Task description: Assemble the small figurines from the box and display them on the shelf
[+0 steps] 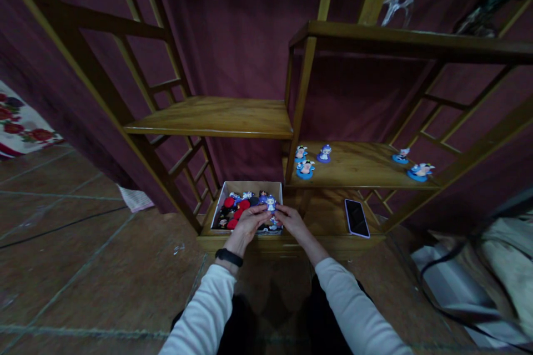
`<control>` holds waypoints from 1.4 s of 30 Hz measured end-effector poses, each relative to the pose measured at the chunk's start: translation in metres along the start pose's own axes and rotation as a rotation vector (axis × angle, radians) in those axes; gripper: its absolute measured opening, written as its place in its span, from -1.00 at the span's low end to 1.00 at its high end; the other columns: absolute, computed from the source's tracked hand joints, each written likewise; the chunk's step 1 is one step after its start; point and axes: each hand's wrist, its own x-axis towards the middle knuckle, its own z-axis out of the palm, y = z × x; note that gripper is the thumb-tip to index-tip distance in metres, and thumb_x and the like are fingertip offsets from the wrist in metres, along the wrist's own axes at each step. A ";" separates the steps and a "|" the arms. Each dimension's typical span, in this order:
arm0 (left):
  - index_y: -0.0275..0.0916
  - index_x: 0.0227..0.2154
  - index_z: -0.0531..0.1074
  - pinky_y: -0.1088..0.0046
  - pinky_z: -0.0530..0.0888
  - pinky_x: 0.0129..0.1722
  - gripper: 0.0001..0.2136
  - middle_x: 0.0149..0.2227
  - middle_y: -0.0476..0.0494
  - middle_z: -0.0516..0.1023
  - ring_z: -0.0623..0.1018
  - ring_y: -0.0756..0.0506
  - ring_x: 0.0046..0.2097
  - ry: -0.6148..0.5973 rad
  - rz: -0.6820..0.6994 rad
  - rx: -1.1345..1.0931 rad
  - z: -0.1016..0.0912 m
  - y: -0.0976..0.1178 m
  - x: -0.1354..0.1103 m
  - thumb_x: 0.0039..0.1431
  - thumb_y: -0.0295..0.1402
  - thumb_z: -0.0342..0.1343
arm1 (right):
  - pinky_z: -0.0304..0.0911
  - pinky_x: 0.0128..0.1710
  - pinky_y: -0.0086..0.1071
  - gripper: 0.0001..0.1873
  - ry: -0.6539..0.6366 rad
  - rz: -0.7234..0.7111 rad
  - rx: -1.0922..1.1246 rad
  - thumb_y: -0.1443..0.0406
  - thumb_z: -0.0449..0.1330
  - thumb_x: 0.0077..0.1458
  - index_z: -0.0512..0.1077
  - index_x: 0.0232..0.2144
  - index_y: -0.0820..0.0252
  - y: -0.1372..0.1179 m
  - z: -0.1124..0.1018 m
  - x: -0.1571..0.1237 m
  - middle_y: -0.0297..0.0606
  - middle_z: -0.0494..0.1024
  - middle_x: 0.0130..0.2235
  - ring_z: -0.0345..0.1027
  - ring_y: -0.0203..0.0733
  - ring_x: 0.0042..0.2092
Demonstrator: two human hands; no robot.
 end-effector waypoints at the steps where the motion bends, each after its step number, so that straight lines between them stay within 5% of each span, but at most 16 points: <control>1: -0.37 -0.38 0.50 0.47 0.49 -0.23 -0.68 -0.42 -0.17 0.59 0.57 -0.04 -0.37 0.006 0.016 0.009 0.001 -0.001 -0.001 -0.33 -0.56 0.37 | 0.32 -0.40 -0.36 -0.60 -0.004 -0.034 -0.062 0.17 0.13 -0.04 0.47 -0.14 0.20 -0.001 -0.001 -0.001 -0.28 0.53 -0.42 0.37 -0.22 -0.41; 6: -0.37 -0.43 0.53 0.45 0.46 -0.31 -0.63 -0.49 -0.13 0.58 0.54 -0.02 -0.44 0.035 0.094 0.068 0.006 -0.005 -0.003 -0.45 -0.44 0.42 | 0.26 -0.27 -0.34 -0.66 -0.021 -0.228 -0.483 0.22 0.05 0.06 0.46 -0.14 0.16 -0.011 -0.002 -0.009 -0.19 0.58 -0.30 0.42 -0.16 -0.31; 12: -0.35 -0.48 0.54 0.48 0.41 -0.38 -0.64 -0.55 -0.08 0.56 0.48 0.01 -0.50 0.071 0.164 0.128 0.008 -0.010 -0.001 -0.50 -0.39 0.41 | 0.21 -0.28 -0.39 -0.66 -0.034 -0.221 -0.744 0.24 0.01 0.10 0.42 -0.09 0.14 -0.018 0.000 -0.016 -0.17 0.58 -0.27 0.45 -0.12 -0.28; 28: -0.32 -0.44 0.46 0.49 0.38 -0.37 -0.65 -0.52 -0.02 0.51 0.47 0.02 -0.46 0.104 0.294 0.156 0.003 -0.016 0.012 -0.41 -0.40 0.37 | 0.32 -0.30 -0.37 -0.68 0.049 -0.205 -0.330 0.26 0.09 0.00 0.36 -0.13 0.04 -0.002 0.002 -0.004 -0.36 0.52 -0.30 0.39 -0.26 -0.35; 42: -0.33 -0.45 0.44 0.40 0.42 -0.27 -0.64 -0.50 -0.04 0.52 0.51 -0.01 -0.42 0.086 0.212 0.069 0.011 -0.010 0.002 -0.41 -0.37 0.39 | 0.36 -0.38 -0.37 -0.66 0.027 -0.007 0.065 0.19 0.16 -0.11 0.37 -0.21 0.11 0.001 0.007 0.001 -0.33 0.50 -0.29 0.39 -0.25 -0.33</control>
